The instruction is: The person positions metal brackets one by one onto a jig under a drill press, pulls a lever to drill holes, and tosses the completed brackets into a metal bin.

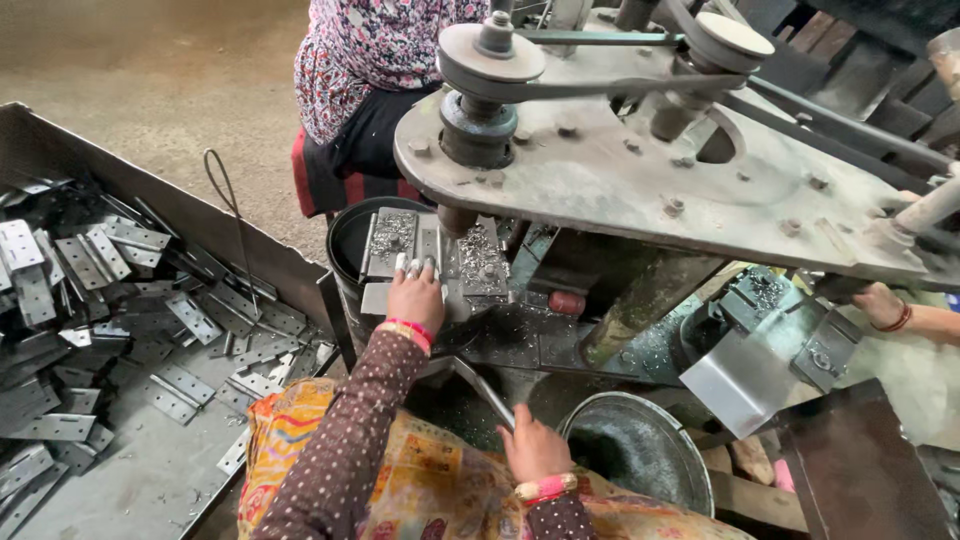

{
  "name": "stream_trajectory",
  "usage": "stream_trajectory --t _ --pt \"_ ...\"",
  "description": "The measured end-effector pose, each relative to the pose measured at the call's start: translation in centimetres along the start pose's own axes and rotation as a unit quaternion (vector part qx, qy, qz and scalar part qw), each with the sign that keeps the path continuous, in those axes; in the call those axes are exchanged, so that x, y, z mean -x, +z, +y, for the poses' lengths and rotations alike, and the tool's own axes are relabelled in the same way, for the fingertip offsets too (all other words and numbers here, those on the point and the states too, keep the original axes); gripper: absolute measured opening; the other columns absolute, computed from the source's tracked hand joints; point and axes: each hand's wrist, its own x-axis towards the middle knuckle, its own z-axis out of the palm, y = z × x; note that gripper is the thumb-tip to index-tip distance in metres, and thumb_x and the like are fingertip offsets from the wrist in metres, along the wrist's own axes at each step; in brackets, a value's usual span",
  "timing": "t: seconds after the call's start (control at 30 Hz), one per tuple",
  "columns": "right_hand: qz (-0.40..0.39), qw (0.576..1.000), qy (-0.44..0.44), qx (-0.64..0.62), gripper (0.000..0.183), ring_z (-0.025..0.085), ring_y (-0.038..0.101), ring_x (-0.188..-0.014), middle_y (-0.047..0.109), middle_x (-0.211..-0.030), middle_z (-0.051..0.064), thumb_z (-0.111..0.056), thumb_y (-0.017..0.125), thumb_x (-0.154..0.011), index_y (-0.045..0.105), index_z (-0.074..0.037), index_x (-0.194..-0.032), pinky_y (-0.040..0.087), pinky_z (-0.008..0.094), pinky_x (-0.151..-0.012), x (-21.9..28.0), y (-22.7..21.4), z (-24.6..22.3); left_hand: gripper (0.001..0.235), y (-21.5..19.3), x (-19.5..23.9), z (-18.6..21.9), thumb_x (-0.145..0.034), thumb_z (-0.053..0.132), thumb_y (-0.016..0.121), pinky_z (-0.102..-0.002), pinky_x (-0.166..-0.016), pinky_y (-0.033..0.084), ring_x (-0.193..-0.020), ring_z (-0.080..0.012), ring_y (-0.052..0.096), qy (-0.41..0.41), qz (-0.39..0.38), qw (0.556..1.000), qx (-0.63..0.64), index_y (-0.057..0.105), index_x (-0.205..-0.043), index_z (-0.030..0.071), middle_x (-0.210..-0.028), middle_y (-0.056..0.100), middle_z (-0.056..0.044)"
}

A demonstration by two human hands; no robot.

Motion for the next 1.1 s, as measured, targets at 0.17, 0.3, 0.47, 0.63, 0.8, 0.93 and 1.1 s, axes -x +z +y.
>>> stream_trajectory --t 0.17,0.3,0.47,0.63,0.8,0.93,1.1 --pt "0.064 0.998 -0.003 -0.016 0.037 0.037 0.072 -0.066 0.072 -0.074 0.014 -0.044 0.067 -0.091 0.057 -0.016 -0.112 0.055 0.05 -0.056 0.4 -2.0 -1.7 0.026 -3.3 8.6 3.9 -0.089 0.018 0.057 -0.049 -0.11 0.039 -0.123 -0.0295 0.06 0.017 0.059 0.998 -0.021 0.071 -0.108 0.005 -0.129 0.061 -0.015" --pt "0.102 0.994 -0.016 -0.018 0.035 0.037 0.071 -0.066 0.072 -0.074 0.014 -0.041 0.07 -0.089 0.058 -0.015 -0.109 0.055 0.051 -0.056 1.0 -0.9 -1.4 0.033 -4.8 11.6 3.7 -0.084 0.016 0.059 -0.054 -0.112 0.039 -0.121 -0.0301 0.061 0.048 0.194 0.979 -0.045 0.063 -0.115 0.004 -0.123 0.062 -0.012" --pt "0.124 0.991 -0.038 -0.04 0.036 0.038 0.071 -0.063 0.072 -0.075 0.015 -0.042 0.071 -0.089 0.059 -0.015 -0.109 0.055 0.052 -0.056 0.6 -1.0 -1.2 0.026 -7.6 9.4 3.0 -0.089 0.012 0.058 -0.047 -0.102 0.044 -0.107 -0.032 0.063 0.004 0.13 0.982 0.14 0.06 -0.114 0.003 -0.128 0.061 -0.013" --pt "0.09 0.994 -0.018 -0.063 0.035 0.035 0.072 -0.067 0.073 -0.075 0.013 -0.042 0.066 -0.092 0.058 -0.014 -0.112 0.056 0.05 -0.058 0.6 -1.3 -1.5 0.016 -8.8 6.3 2.4 -0.093 0.009 0.06 -0.043 -0.102 0.047 -0.106 -0.0315 0.065 0.014 0.349 0.935 0.068 0.063 -0.107 0.003 -0.125 0.062 -0.014" --pt "0.059 0.997 0.011 -0.051 0.037 0.036 0.072 -0.07 0.074 -0.078 0.012 -0.045 0.067 -0.091 0.06 -0.016 -0.112 0.056 0.05 -0.06 0.6 -2.2 -2.0 0.029 -2.5 4.7 1.2 -0.093 0.015 0.061 -0.039 -0.106 0.048 -0.122 -0.0257 0.06 0.043 0.121 0.989 -0.07 0.065 -0.12 0.006 -0.131 0.061 -0.009" --pt "0.053 0.997 0.02 -0.059 0.037 0.035 0.073 -0.072 0.074 -0.079 0.012 -0.045 0.067 -0.091 0.06 -0.017 -0.113 0.056 0.05 -0.061 0.2 -2.1 -2.0 0.05 -1.8 6.2 -0.2 -0.102 0.037 0.054 -0.042 -0.103 0.044 -0.133 -0.0333 0.049 -0.119 0.059 0.991 -0.011 0.061 -0.132 -0.002 -0.143 0.054 -0.021" --pt "0.046 0.997 0.027 -0.063 0.037 0.035 0.073 -0.074 0.074 -0.081 0.012 -0.044 0.067 -0.091 0.06 -0.017 -0.116 0.057 0.05 -0.064 0.2 -1.8 -2.0 0.053 -2.6 7.4 0.9 -0.094 0.041 0.05 -0.05 -0.116 0.03 -0.14 -0.0306 0.043 -0.095 0.086 0.988 -0.086 0.061 -0.131 0.004 -0.151 0.047 -0.012"
